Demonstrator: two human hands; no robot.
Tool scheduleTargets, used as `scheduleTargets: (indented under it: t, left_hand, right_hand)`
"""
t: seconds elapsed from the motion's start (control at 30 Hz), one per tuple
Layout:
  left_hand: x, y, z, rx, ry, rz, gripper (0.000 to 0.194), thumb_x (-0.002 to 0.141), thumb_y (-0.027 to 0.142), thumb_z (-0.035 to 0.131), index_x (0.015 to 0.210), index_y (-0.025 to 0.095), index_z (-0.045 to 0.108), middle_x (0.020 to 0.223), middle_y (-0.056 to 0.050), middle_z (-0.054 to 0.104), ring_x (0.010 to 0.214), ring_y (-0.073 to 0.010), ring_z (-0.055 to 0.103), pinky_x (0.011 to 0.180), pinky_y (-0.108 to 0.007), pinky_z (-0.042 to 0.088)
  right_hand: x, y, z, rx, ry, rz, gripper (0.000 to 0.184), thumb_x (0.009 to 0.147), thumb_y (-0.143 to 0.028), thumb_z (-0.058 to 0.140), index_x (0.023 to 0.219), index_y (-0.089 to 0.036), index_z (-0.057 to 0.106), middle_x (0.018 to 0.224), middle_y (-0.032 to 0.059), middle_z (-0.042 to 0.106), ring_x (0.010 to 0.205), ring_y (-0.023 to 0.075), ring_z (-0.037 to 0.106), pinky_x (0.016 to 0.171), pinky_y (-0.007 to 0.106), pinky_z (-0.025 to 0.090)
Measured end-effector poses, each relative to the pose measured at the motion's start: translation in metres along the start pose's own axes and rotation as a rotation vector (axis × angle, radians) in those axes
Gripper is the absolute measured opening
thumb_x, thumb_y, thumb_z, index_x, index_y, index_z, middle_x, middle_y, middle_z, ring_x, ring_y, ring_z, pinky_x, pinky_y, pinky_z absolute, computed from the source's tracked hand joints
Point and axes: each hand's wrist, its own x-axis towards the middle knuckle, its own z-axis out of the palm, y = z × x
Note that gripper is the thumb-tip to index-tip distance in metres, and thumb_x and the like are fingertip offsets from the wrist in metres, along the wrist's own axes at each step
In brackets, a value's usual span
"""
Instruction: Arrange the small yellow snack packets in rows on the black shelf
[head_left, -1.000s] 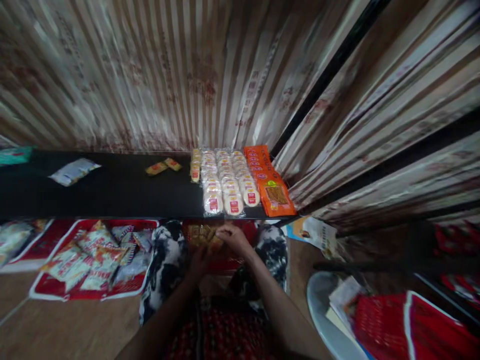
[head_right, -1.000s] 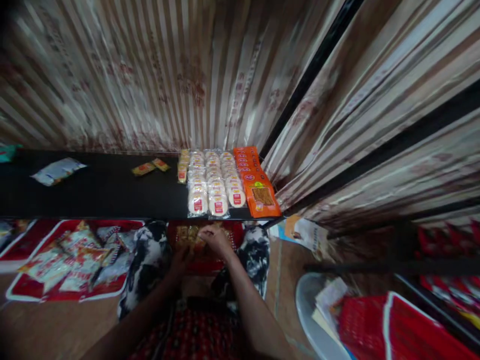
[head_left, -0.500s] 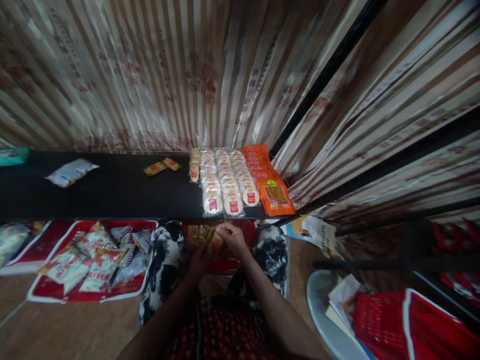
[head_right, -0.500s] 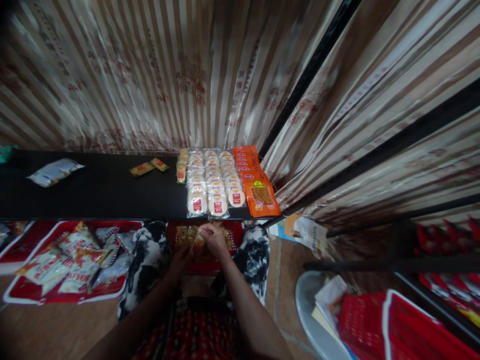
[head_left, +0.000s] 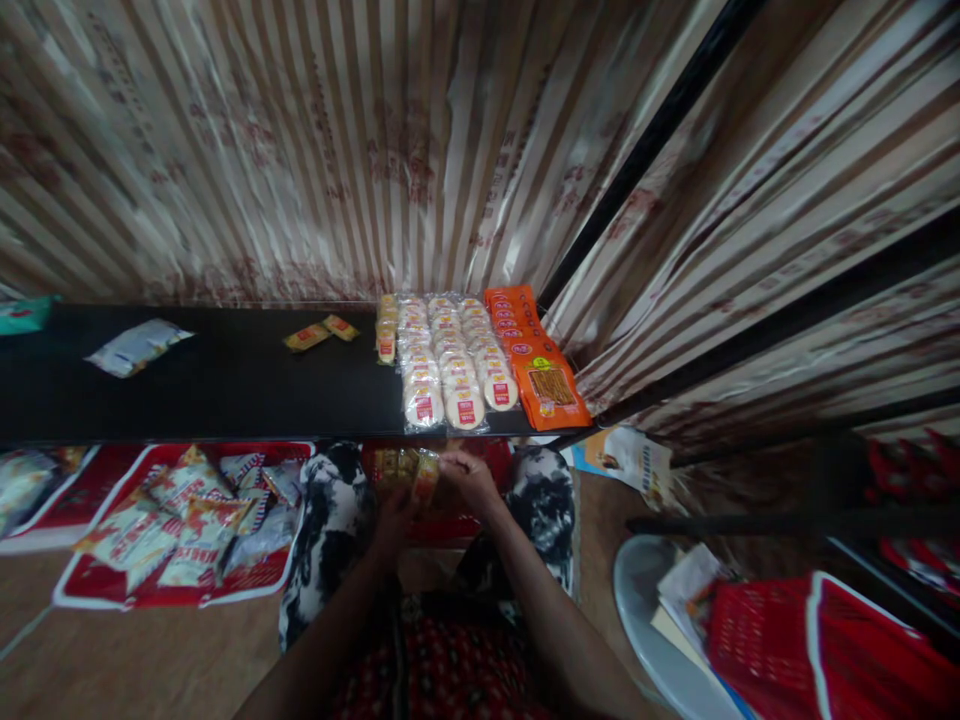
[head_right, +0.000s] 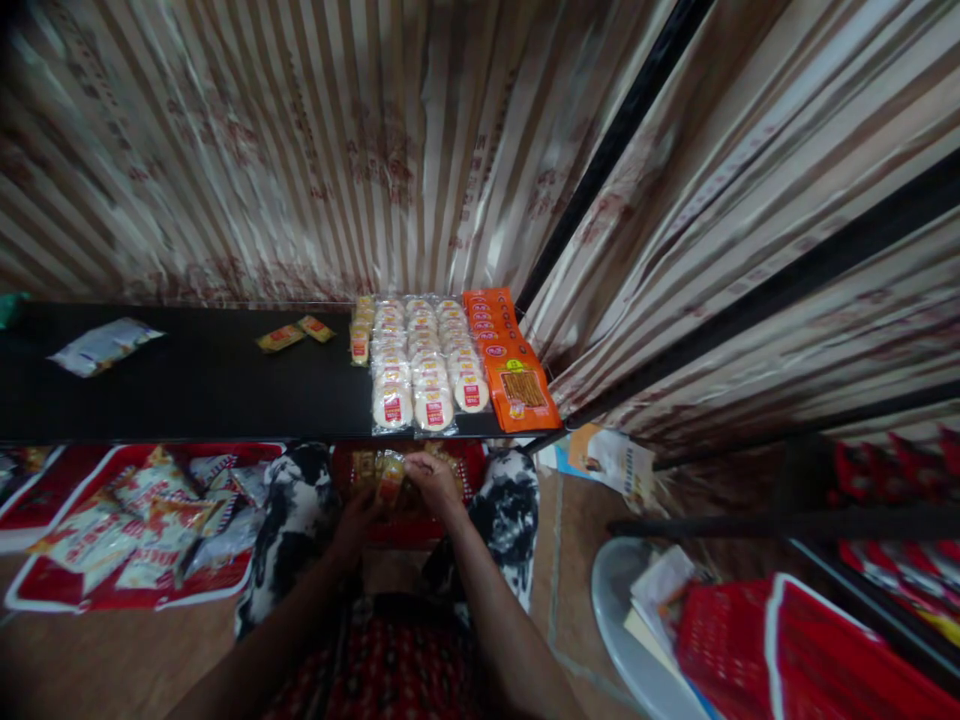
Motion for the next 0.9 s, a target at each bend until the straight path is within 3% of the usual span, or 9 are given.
scheduleTargets:
  t: [0.2, 0.37, 0.5, 0.6, 0.73, 0.9]
  left_hand:
    - [0.004, -0.007, -0.001, 0.007, 0.022, -0.001, 0.060, 0.057, 0.056, 0.069, 0.098, 0.013, 0.064, 0.086, -0.007, 0.068, 0.077, -0.0192, 0.060, 0.068, -0.028, 0.047]
    - [0.004, -0.002, 0.000, -0.010, 0.006, 0.003, 0.057, 0.057, 0.056, 0.069, 0.095, 0.013, 0.065, 0.085, -0.007, 0.068, 0.076, -0.0191, 0.061, 0.068, -0.028, 0.048]
    - [0.004, 0.008, 0.000, -0.053, -0.002, 0.042, 0.055, 0.058, 0.055, 0.069, 0.095, 0.014, 0.065, 0.091, -0.008, 0.068, 0.082, -0.0213, 0.062, 0.074, -0.032, 0.049]
    - [0.002, 0.021, -0.001, -0.026, 0.033, 0.046, 0.053, 0.057, 0.056, 0.070, 0.091, 0.015, 0.066, 0.093, -0.008, 0.068, 0.086, -0.0229, 0.063, 0.074, -0.032, 0.050]
    - [-0.007, 0.042, -0.002, -0.032, 0.027, 0.067, 0.048, 0.067, 0.052, 0.064, 0.098, 0.016, 0.063, 0.095, -0.008, 0.069, 0.087, -0.0217, 0.064, 0.076, -0.031, 0.050]
    - [-0.007, 0.060, -0.006, -0.080, 0.055, 0.138, 0.049, 0.067, 0.047, 0.064, 0.104, 0.015, 0.059, 0.103, -0.010, 0.067, 0.096, -0.0244, 0.062, 0.082, -0.033, 0.050]
  right_hand:
    - [-0.002, -0.002, 0.001, -0.068, 0.089, -0.058, 0.025, 0.067, -0.041, 0.061, 0.074, -0.019, 0.069, 0.068, 0.0025, 0.067, 0.062, 0.0159, 0.059, 0.059, 0.026, 0.047]
    - [-0.007, -0.005, 0.005, 0.001, 0.161, -0.022, 0.035, 0.068, -0.046, 0.059, 0.089, -0.017, 0.065, 0.066, 0.0027, 0.065, 0.059, 0.0156, 0.059, 0.056, 0.026, 0.047]
    - [-0.012, -0.015, 0.013, 0.048, 0.237, -0.071, 0.041, 0.071, -0.050, 0.056, 0.096, -0.018, 0.060, 0.070, 0.0030, 0.064, 0.062, 0.0164, 0.060, 0.057, 0.028, 0.049]
    - [-0.015, -0.022, 0.021, 0.042, 0.210, -0.088, 0.036, 0.072, -0.049, 0.055, 0.092, -0.019, 0.060, 0.075, 0.0045, 0.066, 0.065, 0.0175, 0.062, 0.060, 0.029, 0.051]
    - [-0.018, -0.029, 0.034, -0.027, 0.131, -0.121, 0.026, 0.076, -0.042, 0.054, 0.090, -0.022, 0.061, 0.080, 0.0045, 0.068, 0.072, 0.0187, 0.064, 0.067, 0.030, 0.052]
    - [-0.022, -0.042, 0.049, -0.086, 0.062, -0.187, 0.020, 0.078, -0.034, 0.052, 0.089, -0.021, 0.062, 0.082, 0.0047, 0.067, 0.071, 0.0174, 0.063, 0.064, 0.028, 0.051]
